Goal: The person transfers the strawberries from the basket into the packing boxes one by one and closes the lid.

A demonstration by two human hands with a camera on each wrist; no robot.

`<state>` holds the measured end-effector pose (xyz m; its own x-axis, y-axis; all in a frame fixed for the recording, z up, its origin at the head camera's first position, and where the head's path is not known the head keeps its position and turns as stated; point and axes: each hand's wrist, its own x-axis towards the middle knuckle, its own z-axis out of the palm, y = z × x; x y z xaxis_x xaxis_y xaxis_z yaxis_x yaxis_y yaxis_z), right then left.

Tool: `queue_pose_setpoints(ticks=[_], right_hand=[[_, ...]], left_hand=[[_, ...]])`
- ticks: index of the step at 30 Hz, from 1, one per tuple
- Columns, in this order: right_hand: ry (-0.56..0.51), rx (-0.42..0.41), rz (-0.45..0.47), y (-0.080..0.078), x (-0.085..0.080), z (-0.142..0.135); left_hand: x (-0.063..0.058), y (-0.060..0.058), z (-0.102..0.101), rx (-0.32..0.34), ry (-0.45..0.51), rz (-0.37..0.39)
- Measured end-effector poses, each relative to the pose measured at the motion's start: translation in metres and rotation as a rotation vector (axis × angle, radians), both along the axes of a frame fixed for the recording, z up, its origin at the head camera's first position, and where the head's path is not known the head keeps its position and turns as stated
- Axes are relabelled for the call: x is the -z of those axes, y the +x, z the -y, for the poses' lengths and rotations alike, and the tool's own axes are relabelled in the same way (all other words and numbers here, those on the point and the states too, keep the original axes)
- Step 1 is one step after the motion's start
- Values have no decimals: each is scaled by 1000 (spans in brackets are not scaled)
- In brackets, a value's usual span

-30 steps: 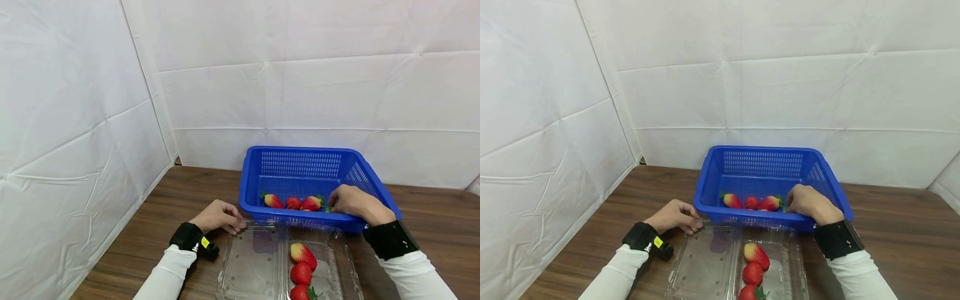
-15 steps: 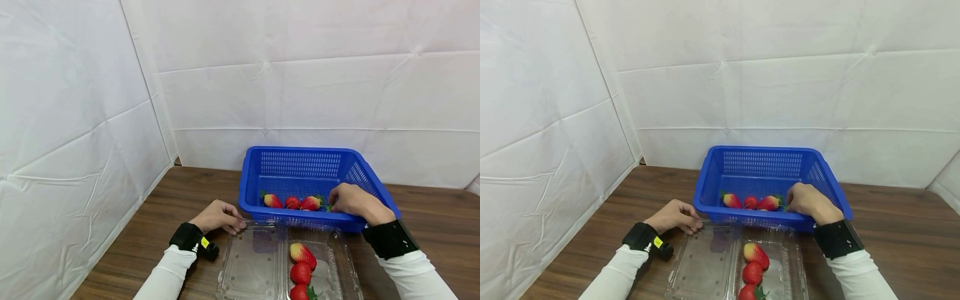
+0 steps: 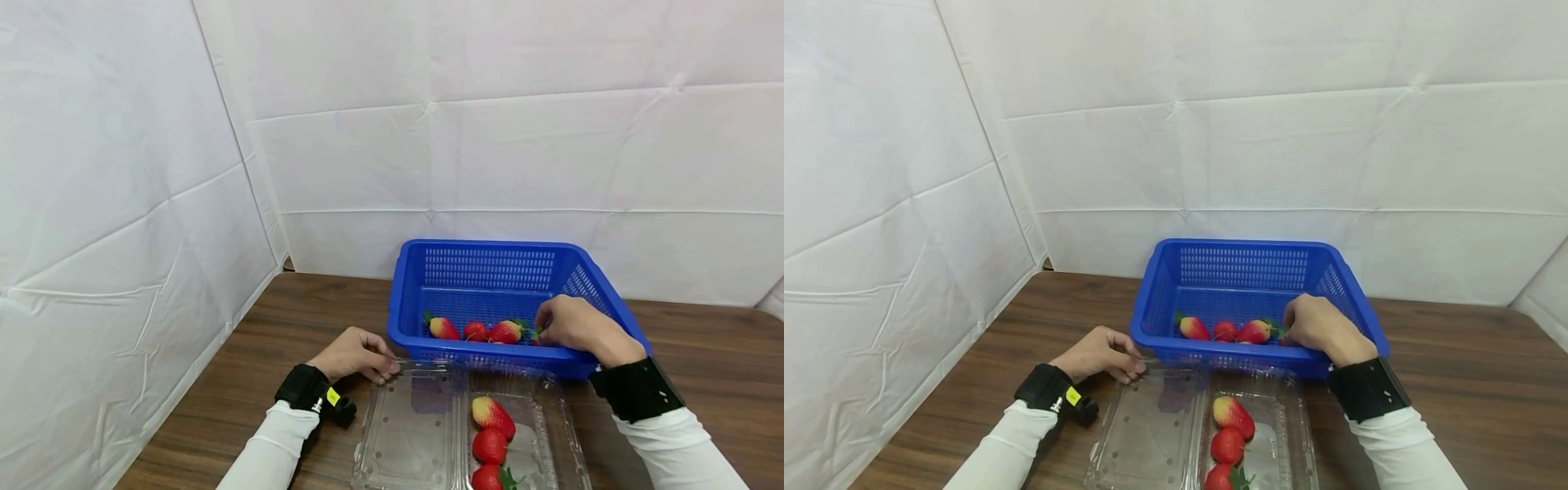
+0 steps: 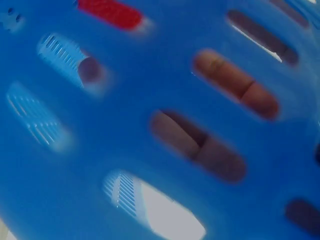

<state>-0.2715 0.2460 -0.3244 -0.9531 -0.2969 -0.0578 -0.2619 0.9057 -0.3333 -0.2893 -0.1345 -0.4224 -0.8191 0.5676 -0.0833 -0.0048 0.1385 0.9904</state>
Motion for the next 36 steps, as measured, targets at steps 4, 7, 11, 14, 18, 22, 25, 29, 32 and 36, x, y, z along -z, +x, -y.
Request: queue_pose_setpoints(ticks=[4,7,11,14,18,22,25,29,32,36], right_hand=[[1,1,-16,1,-2,1],[0,3,-22,1,-4,1],[-2,4,-28,3,-7,1],[-5,-5,-41,5,-10,0],[-17,-20,-66,8,-14,0],[-26,-18,-93,12,-19,1],[-25,-9,-97,15,-23,3],[-21,-4,-108,20,-30,6],[-19,-2,-124,24,-33,7],[-19,-4,-143,28,-38,9]], left_hand=[[0,1,0,-1,1,2],[-1,1,0,-4,2,4],[0,1,1,-5,3,9],[0,0,1,-3,3,8],[0,1,0,-2,5,4],[0,0,0,-1,4,0],[1,-1,0,-1,5,-5],[2,-1,0,-2,6,-3],[1,0,0,-2,2,-2],[0,0,0,-3,0,-1]])
